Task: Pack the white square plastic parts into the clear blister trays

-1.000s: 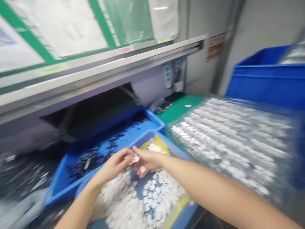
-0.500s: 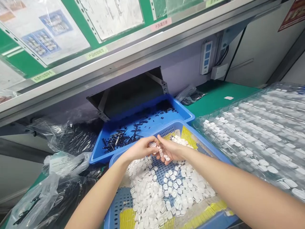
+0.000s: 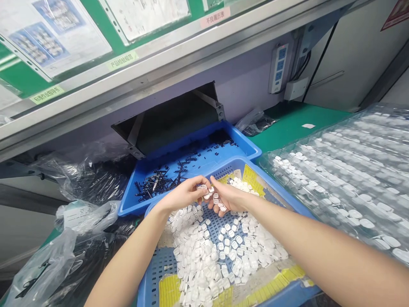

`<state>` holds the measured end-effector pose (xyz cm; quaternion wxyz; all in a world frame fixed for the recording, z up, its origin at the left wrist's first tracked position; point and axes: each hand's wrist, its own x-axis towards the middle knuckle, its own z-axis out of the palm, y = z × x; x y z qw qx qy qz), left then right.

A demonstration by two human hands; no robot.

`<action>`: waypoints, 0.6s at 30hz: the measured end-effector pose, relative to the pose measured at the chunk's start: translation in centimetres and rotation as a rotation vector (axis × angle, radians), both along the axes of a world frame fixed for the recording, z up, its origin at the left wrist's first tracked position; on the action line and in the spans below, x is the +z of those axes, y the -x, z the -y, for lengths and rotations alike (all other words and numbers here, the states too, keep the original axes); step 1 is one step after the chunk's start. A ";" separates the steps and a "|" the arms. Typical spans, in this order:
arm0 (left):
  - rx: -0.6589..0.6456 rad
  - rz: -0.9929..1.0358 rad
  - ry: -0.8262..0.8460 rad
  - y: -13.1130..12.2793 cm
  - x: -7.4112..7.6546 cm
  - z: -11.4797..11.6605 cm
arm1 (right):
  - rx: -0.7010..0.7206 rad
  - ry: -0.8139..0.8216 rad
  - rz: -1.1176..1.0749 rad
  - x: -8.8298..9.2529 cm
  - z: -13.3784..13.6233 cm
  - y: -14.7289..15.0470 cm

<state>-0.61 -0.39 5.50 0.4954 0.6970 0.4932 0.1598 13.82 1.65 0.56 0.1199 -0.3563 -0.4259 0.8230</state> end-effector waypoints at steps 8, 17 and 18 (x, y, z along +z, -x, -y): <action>-0.017 0.036 0.059 0.2 -0.2 -0.1 | 0.036 0.011 -0.043 -0.2 0.1 0.1; -0.031 0.123 0.138 0.5 0.1 -0.1 | -0.017 -0.048 0.032 -0.3 0.0 0.0; -0.027 0.132 0.156 0.5 0.1 -0.1 | -0.033 -0.060 0.043 -0.2 0.0 0.0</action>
